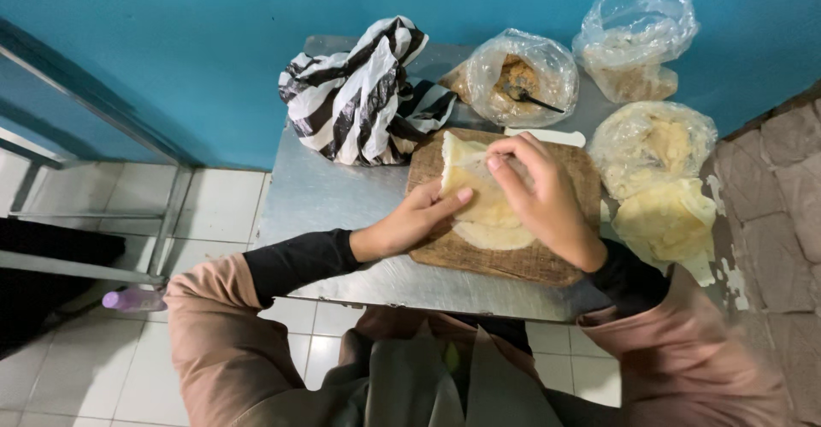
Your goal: The person stacks thin dough wrappers on a wooden board, aligning and folding them by hand. They then use a knife to cut the stacked wrappers into smaller pieces and arrange the cut pieces on the metal table.
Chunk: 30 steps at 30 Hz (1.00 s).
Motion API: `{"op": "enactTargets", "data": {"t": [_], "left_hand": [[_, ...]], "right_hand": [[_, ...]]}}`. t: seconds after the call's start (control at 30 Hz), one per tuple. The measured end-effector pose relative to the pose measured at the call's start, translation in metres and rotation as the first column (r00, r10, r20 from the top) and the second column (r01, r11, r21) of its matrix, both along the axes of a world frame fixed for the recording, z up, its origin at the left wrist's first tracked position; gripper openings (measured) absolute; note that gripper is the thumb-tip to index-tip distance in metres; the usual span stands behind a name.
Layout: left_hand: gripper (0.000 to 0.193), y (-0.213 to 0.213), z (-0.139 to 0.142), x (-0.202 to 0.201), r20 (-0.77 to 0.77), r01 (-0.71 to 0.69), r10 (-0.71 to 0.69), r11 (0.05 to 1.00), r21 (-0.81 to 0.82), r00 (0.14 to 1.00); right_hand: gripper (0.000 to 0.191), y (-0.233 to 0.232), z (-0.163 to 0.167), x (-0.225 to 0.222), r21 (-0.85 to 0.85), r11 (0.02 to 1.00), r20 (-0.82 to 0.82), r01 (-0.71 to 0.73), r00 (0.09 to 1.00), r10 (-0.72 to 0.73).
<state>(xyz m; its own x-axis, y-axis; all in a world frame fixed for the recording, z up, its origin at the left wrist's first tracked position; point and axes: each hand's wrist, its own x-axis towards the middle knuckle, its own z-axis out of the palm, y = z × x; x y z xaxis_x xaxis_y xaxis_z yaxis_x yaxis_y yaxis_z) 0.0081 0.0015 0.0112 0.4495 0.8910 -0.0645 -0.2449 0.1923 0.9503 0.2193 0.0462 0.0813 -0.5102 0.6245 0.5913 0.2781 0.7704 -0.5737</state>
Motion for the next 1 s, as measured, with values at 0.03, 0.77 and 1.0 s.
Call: {"op": "enactTargets", "data": {"t": [0.03, 0.77, 1.0], "left_hand": [[0.028, -0.001, 0.002, -0.001, -0.027, -0.020, 0.020, 1.000, 0.011, 0.999], [0.033, -0.031, 0.029, -0.002, -0.022, 0.075, -0.075, 0.997, 0.011, 0.997], [0.036, -0.033, 0.019, -0.002, 0.002, 0.033, -0.033, 0.999, 0.016, 0.999]], "right_hand": [[0.010, -0.002, 0.002, -0.004, 0.082, 0.996, 0.062, 0.039, 0.997, -0.044], [0.013, 0.077, 0.064, 0.028, 0.026, 0.975, 0.194, 0.222, 0.955, -0.222], [0.016, 0.119, 0.056, 0.061, 0.089, 0.960, 0.034, 0.265, 0.963, -0.269]]}}
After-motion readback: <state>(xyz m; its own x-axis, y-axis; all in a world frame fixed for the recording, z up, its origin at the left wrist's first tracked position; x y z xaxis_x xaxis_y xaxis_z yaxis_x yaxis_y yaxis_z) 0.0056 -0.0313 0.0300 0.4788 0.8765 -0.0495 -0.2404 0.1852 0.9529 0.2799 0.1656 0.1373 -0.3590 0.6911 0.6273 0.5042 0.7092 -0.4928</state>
